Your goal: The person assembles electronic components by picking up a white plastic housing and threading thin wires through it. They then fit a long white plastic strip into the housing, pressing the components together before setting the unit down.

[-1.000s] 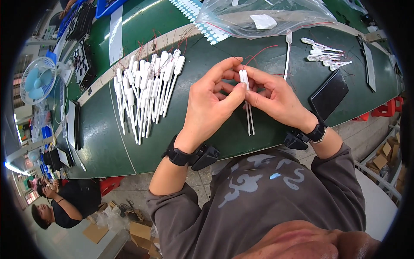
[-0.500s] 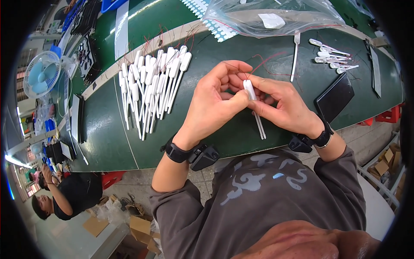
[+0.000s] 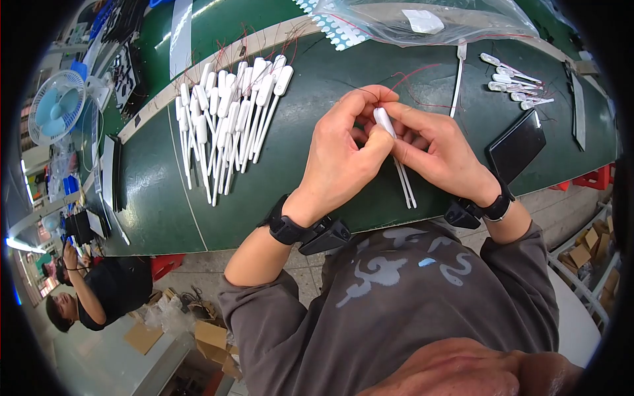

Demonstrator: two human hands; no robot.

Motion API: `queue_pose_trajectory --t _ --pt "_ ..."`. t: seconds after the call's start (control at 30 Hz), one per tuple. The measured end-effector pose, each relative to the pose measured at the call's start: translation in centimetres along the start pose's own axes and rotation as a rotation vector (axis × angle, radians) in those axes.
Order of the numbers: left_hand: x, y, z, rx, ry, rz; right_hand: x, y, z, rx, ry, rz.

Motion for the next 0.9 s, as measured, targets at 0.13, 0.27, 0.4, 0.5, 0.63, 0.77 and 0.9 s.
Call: queue_pose_trajectory --t 0.13,0.27,0.4,0.5,0.63,0.77,0.9 --pt "0.0 0.0 0.3 0.02 0.007 -0.116 0.0 -0.8 0.3 0.124 -0.05 0.449" --pt "-0.1 -0.3 0.2 -0.05 0.012 -0.226 -0.7 -0.5 0.8 0.201 -0.097 0.634" --pt "0.3 -0.7 -0.2 -0.067 0.087 0.011 -1.0 -0.6 0.9 0.202 -0.13 0.654" --pt "0.3 -0.2 0.1 -0.17 0.082 -0.198 -0.5 -1.4 0.8 0.128 -0.164 0.638" --pt "0.4 0.1 -0.1 -0.174 0.079 -0.151 0.0 -1.7 0.8 0.082 -0.167 0.589" --pt "-0.1 0.1 0.2 -0.176 0.148 -0.055 0.1 -1.6 1.0 0.072 -0.156 0.586" --pt "0.3 0.6 -0.2 -0.043 0.052 -0.06 0.3 -1.4 1.0 0.059 -0.191 0.573"
Point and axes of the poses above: each hand's wrist, its own z-axis towards the middle knuckle, its own x-axis out of the palm, y = z × x, the point moved 1 cm from there along z, towards the middle knuckle, and after that the axes turned 3 degrees about -x, right-handed, at the moved point
